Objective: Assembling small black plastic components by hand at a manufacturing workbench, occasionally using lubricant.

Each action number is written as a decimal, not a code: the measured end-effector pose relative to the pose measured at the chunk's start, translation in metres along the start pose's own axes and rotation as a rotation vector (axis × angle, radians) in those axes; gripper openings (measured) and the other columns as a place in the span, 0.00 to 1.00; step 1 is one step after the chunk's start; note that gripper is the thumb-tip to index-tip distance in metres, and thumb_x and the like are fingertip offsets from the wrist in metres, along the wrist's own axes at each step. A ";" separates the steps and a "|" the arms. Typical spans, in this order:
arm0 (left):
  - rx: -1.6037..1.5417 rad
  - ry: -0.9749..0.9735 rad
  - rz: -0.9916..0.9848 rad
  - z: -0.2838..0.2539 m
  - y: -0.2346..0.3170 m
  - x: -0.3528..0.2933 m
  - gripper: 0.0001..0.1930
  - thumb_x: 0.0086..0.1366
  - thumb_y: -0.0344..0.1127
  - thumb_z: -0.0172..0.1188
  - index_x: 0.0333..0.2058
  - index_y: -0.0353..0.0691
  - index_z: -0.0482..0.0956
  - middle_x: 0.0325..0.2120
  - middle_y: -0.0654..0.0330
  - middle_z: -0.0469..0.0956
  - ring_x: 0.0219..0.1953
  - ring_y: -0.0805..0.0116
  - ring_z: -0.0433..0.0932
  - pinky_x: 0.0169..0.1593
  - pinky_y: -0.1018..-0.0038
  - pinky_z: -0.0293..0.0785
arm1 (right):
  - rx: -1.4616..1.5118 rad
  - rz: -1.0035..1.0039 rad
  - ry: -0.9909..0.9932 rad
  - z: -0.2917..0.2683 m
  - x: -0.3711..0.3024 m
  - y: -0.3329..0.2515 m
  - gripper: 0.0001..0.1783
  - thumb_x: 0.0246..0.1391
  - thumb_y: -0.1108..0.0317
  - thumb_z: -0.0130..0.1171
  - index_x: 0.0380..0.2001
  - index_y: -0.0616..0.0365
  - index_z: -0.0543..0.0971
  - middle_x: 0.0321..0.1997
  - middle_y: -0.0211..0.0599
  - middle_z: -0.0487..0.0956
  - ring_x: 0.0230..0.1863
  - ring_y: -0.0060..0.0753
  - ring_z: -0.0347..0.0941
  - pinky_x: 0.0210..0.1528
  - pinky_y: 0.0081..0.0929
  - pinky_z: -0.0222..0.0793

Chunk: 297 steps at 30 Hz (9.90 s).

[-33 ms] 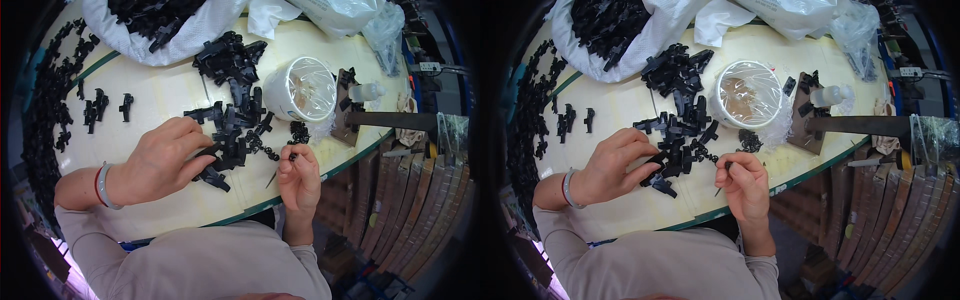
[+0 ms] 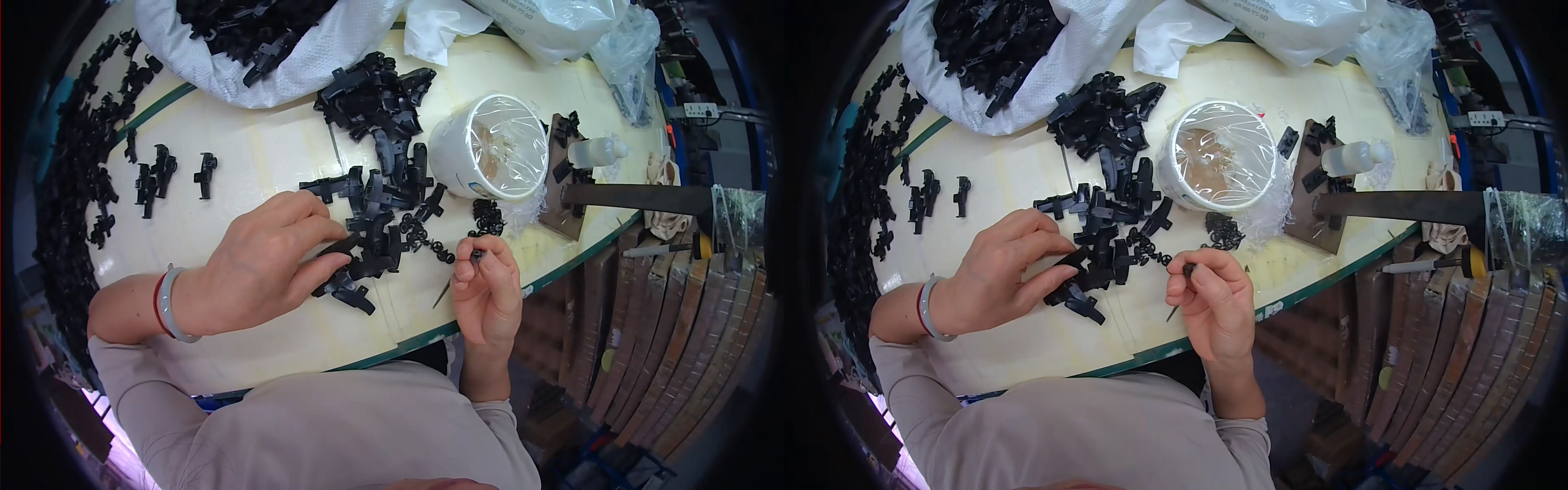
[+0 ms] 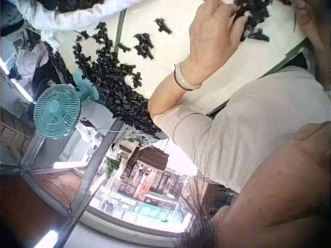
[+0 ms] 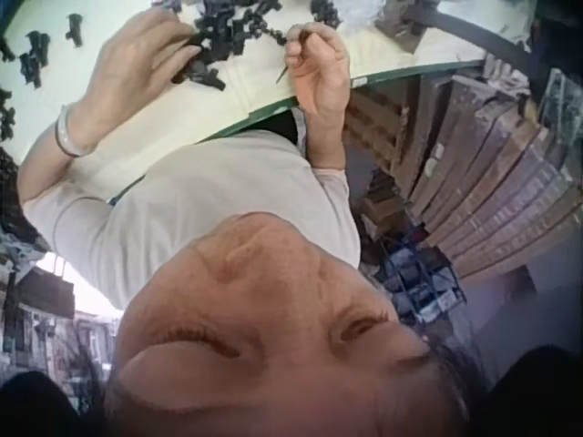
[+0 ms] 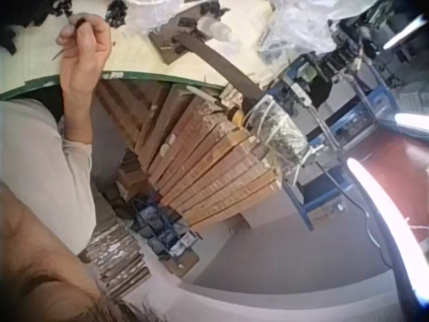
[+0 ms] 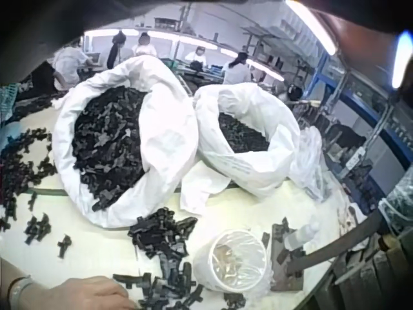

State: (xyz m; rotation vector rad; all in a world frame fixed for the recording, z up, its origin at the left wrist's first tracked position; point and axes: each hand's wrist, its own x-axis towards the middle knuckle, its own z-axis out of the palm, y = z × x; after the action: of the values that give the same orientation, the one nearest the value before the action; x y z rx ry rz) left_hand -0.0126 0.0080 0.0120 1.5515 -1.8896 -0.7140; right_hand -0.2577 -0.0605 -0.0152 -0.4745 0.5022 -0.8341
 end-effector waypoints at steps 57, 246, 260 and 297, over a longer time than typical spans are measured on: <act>-0.700 -0.011 -0.167 0.001 -0.022 0.010 0.11 0.57 0.19 0.55 0.40 0.32 0.77 0.34 0.58 0.79 0.35 0.76 0.77 0.38 0.82 0.72 | -1.832 -1.110 -0.015 0.033 0.046 -0.063 0.15 0.36 0.83 0.65 0.33 0.62 0.80 0.32 0.38 0.79 0.33 0.34 0.73 0.36 0.25 0.69; -0.363 0.063 -0.562 -0.052 -0.032 -0.021 0.12 0.58 0.21 0.57 0.42 0.26 0.75 0.33 0.58 0.77 0.33 0.75 0.79 0.36 0.83 0.77 | -1.641 -0.800 0.055 0.024 0.017 -0.034 0.11 0.44 0.85 0.60 0.35 0.68 0.78 0.40 0.44 0.76 0.37 0.28 0.73 0.33 0.19 0.71; -0.031 -0.124 0.015 -0.015 0.002 -0.023 0.19 0.51 0.30 0.67 0.42 0.34 0.74 0.36 0.56 0.72 0.23 0.68 0.75 0.28 0.77 0.73 | -1.867 -0.713 -0.015 0.051 0.040 -0.087 0.10 0.43 0.82 0.62 0.33 0.64 0.79 0.32 0.39 0.76 0.30 0.28 0.73 0.29 0.20 0.68; -0.945 -0.292 -0.678 -0.024 -0.006 0.000 0.11 0.61 0.26 0.56 0.43 0.33 0.76 0.30 0.65 0.76 0.26 0.82 0.74 0.31 0.85 0.72 | -0.937 -0.558 0.145 0.005 -0.004 -0.005 0.08 0.50 0.86 0.53 0.35 0.70 0.75 0.36 0.45 0.74 0.28 0.30 0.76 0.30 0.22 0.77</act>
State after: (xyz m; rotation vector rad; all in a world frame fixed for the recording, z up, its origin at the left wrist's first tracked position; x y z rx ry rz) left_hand 0.0094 0.0055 0.0242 1.4214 -0.8443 -1.8682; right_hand -0.2600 -0.0594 -0.0073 -1.4698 0.9150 -1.1444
